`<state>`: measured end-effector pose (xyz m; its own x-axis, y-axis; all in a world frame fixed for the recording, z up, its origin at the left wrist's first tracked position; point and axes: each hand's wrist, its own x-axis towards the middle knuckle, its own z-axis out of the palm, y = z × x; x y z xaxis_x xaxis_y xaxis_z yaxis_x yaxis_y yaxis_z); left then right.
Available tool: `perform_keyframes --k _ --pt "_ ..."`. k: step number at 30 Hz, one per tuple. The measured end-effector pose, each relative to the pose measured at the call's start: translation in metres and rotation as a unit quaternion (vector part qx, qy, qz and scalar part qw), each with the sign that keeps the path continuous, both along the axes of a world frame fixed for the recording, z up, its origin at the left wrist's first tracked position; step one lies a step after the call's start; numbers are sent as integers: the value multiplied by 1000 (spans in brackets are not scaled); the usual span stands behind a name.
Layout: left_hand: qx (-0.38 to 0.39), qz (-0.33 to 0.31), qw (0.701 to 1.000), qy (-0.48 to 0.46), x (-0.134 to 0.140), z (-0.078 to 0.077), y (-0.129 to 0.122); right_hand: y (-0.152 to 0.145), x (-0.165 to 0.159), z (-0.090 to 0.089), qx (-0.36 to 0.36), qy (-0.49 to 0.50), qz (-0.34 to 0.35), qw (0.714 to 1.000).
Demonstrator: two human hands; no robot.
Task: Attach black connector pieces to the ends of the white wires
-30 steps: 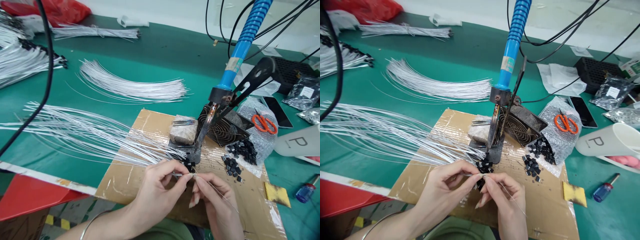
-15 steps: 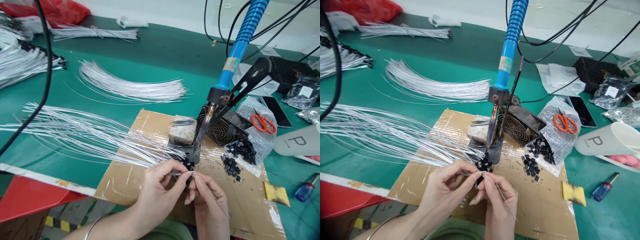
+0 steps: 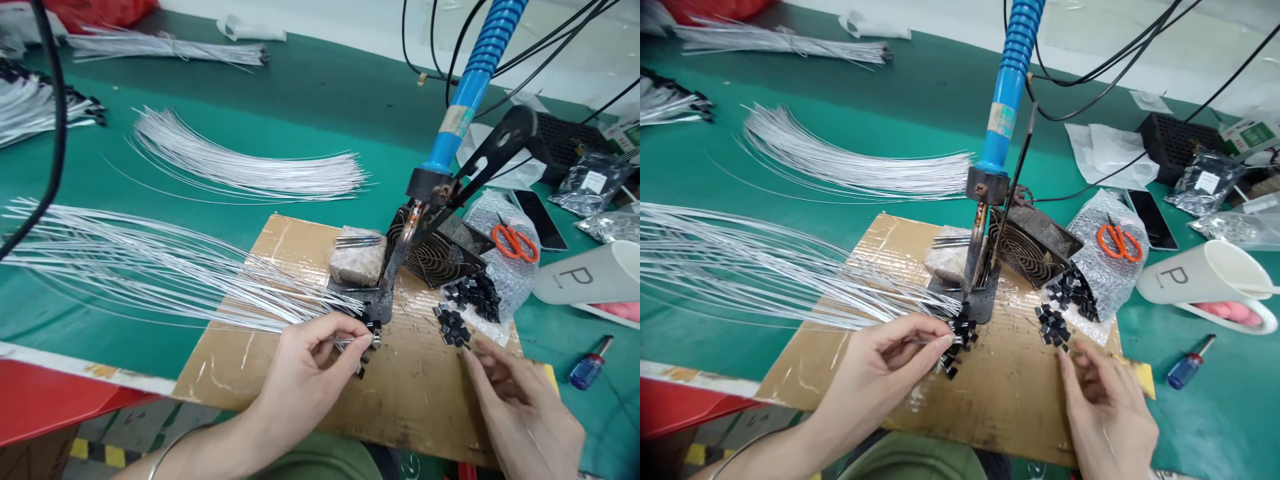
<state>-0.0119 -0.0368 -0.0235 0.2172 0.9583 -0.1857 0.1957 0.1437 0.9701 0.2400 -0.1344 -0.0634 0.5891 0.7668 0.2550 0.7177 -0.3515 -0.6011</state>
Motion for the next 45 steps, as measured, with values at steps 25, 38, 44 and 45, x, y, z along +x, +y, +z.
perform_keyframes --k 25,38,44,45 --pt "38 -9 999 10 2 11 4 25 -71 36 97 312 19 945" --pt "2 -63 997 48 -9 6 1 39 -116 42 60 532 -13 845" --pt "-40 -65 997 4 -6 12 4 42 -121 42 62 549 7 833" --pt "-43 -68 997 -5 -6 13 5 42 -122 41 63 549 8 834"
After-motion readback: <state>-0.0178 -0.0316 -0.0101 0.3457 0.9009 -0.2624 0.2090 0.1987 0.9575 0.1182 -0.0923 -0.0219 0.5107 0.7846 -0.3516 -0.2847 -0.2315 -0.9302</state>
